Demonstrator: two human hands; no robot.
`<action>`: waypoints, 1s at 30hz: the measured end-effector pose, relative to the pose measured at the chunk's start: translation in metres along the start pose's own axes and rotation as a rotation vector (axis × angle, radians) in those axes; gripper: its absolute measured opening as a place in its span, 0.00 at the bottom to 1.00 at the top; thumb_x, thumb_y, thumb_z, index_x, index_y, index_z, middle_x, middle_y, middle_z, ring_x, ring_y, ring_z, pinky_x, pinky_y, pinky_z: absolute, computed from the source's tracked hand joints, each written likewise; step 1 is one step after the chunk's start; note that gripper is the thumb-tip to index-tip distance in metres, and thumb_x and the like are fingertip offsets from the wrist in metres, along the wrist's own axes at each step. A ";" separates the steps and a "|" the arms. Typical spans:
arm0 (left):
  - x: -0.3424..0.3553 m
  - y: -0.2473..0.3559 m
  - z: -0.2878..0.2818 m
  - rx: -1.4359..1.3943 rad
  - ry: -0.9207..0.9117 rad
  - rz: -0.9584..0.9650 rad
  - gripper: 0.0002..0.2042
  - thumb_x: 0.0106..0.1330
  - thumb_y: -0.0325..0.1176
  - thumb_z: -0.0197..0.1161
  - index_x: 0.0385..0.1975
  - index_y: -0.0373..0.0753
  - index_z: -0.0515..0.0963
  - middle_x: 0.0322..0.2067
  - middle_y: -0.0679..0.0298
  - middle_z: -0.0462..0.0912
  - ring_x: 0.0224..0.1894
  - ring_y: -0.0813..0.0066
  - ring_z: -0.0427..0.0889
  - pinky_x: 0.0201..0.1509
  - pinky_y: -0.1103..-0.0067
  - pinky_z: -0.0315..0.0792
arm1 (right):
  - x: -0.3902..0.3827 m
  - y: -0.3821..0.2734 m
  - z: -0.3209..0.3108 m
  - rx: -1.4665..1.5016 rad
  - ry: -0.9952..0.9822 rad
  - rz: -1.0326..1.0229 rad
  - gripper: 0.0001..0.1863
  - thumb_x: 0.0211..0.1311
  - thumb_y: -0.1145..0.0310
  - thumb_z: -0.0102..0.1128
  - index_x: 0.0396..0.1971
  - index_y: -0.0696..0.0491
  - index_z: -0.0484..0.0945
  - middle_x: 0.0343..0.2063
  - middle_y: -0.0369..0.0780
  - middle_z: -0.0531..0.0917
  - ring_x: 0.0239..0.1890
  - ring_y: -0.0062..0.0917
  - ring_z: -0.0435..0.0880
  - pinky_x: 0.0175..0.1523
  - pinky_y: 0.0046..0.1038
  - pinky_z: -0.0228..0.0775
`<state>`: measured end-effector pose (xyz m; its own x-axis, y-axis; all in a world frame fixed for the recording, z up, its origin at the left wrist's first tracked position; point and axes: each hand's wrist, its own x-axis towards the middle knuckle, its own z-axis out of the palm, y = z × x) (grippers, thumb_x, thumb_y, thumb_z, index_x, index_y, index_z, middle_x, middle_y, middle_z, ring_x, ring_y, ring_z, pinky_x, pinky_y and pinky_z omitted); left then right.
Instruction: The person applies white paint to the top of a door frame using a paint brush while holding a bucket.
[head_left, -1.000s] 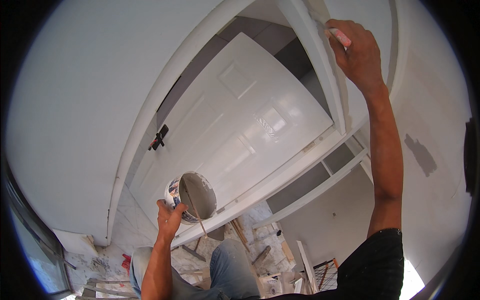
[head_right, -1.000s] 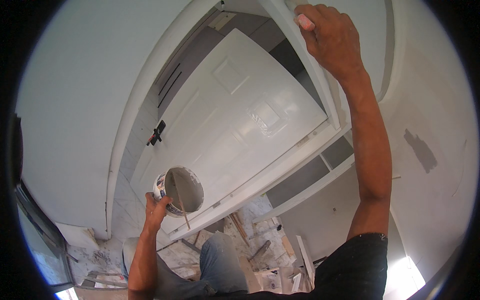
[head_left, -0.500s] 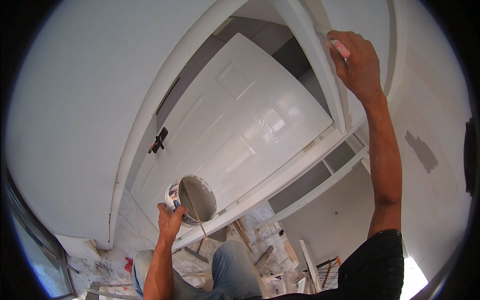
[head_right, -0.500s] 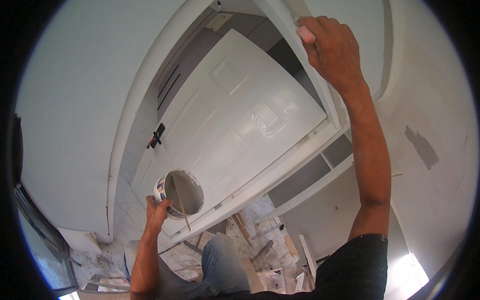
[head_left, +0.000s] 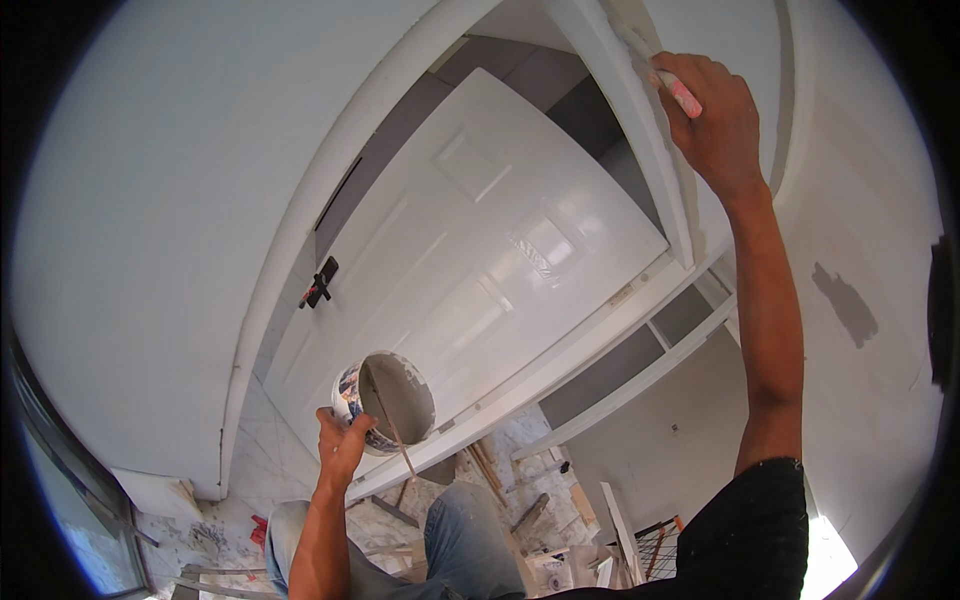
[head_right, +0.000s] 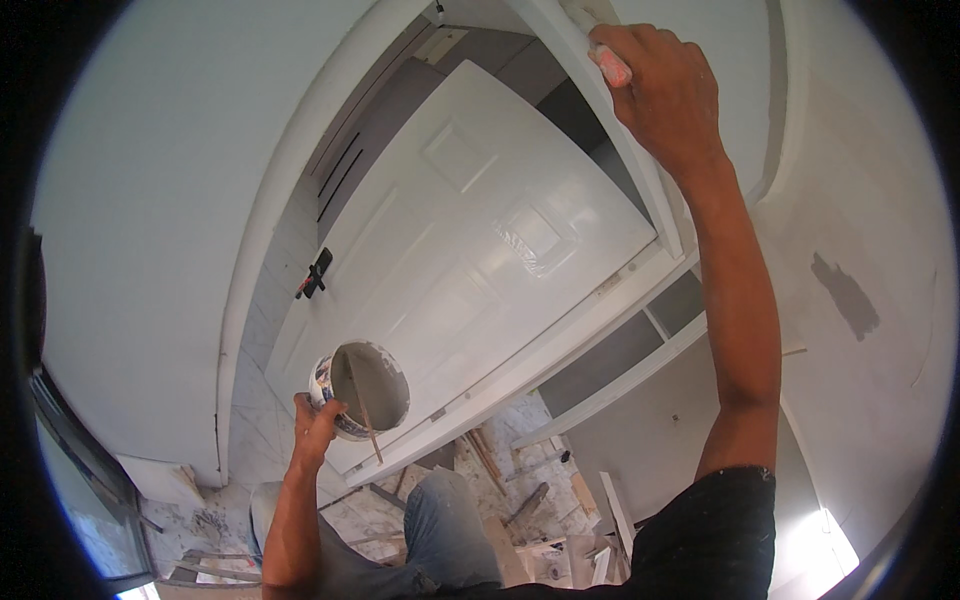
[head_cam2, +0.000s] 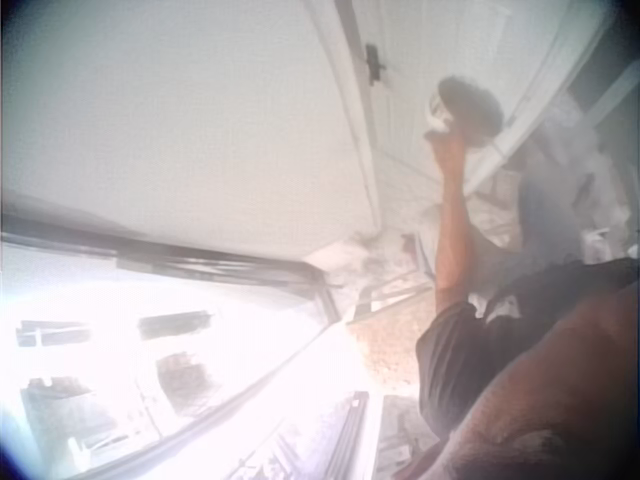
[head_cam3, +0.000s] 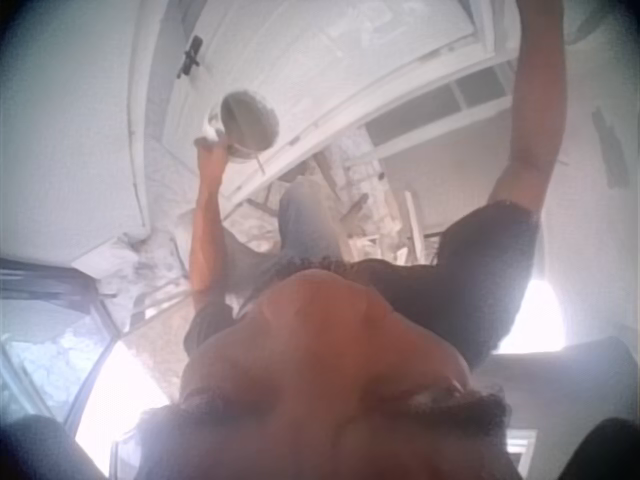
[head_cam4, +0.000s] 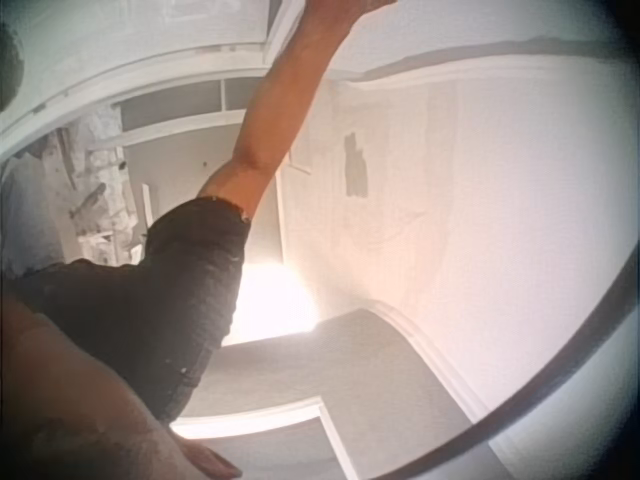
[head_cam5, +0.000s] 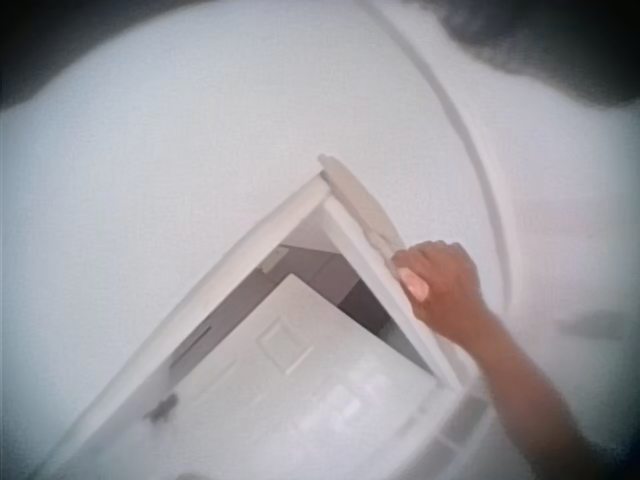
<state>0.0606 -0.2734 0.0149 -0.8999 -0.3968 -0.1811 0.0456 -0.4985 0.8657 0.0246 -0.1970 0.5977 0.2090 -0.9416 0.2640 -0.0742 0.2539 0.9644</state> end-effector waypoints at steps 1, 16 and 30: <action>-0.001 0.000 0.000 -0.003 0.004 0.001 0.28 0.50 0.44 0.72 0.40 0.31 0.64 0.37 0.54 0.77 0.40 0.67 0.76 0.46 0.73 0.73 | -0.002 0.000 -0.001 0.000 -0.028 0.019 0.21 0.53 0.79 0.70 0.47 0.44 0.81 0.39 0.36 0.85 0.41 0.30 0.83 0.45 0.34 0.70; 0.003 -0.004 -0.004 0.028 0.001 -0.014 0.29 0.51 0.45 0.71 0.41 0.30 0.64 0.37 0.53 0.77 0.41 0.66 0.76 0.47 0.72 0.72 | -0.023 -0.004 -0.003 -0.071 -0.156 0.037 0.18 0.56 0.74 0.71 0.48 0.48 0.81 0.41 0.38 0.85 0.40 0.31 0.82 0.43 0.32 0.70; -0.003 0.006 -0.002 0.059 0.008 -0.043 0.34 0.49 0.48 0.71 0.47 0.30 0.64 0.40 0.52 0.74 0.37 0.66 0.76 0.35 0.72 0.75 | -0.077 0.008 0.010 -0.023 -0.138 0.191 0.24 0.48 0.77 0.70 0.48 0.44 0.80 0.40 0.34 0.83 0.42 0.28 0.81 0.46 0.32 0.69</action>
<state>0.0643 -0.2768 0.0197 -0.8969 -0.3825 -0.2220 -0.0189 -0.4685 0.8833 -0.0019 -0.1243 0.5844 0.0584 -0.8969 0.4383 -0.0766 0.4337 0.8978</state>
